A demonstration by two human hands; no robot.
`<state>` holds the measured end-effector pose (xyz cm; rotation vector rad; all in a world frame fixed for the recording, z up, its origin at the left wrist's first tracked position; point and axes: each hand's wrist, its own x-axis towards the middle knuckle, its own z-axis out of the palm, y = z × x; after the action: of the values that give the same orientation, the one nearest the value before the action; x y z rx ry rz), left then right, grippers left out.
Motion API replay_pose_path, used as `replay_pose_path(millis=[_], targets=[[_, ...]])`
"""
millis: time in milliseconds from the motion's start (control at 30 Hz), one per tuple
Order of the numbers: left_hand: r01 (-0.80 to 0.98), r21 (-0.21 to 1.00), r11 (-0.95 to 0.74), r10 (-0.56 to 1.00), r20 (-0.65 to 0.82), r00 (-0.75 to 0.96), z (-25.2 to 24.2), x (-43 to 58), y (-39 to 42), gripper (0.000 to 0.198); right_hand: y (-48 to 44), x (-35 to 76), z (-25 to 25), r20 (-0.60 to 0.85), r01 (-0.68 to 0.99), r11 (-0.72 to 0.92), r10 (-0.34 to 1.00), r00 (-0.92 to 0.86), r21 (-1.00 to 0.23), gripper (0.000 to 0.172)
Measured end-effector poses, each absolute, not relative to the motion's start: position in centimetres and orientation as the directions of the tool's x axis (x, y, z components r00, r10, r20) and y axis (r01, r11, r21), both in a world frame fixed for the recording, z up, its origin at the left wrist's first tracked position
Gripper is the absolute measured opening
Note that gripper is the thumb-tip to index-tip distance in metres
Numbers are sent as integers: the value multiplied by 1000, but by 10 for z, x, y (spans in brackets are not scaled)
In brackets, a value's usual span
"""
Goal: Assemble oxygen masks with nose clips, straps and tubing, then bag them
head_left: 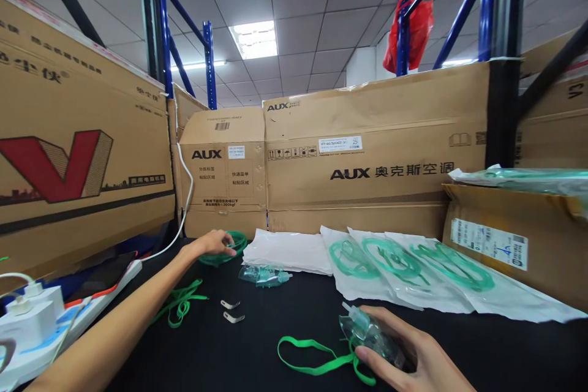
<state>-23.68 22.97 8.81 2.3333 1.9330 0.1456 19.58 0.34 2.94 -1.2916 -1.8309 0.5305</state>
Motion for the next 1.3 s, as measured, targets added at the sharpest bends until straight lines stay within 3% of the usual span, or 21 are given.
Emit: replay_pose_path(millis=[367,733,967,1300], targets=[[958,208,-200,980,26,199,101,-257,227,30,4,193,33,338,518,363,930,-146,-774,43],[960,142,-242,970,39,239,82,-247,229,31,0,193,35,362,529,383,920,-149,-757,36],[967,134,-218,972,117,203,102,-251,225,31,1,193,35,351,538,372,925,-146,-757,40],[961,116,-252,968,16,252,82,-241,228,29,1,192,37,348,541,377,924,-160,-752,36]])
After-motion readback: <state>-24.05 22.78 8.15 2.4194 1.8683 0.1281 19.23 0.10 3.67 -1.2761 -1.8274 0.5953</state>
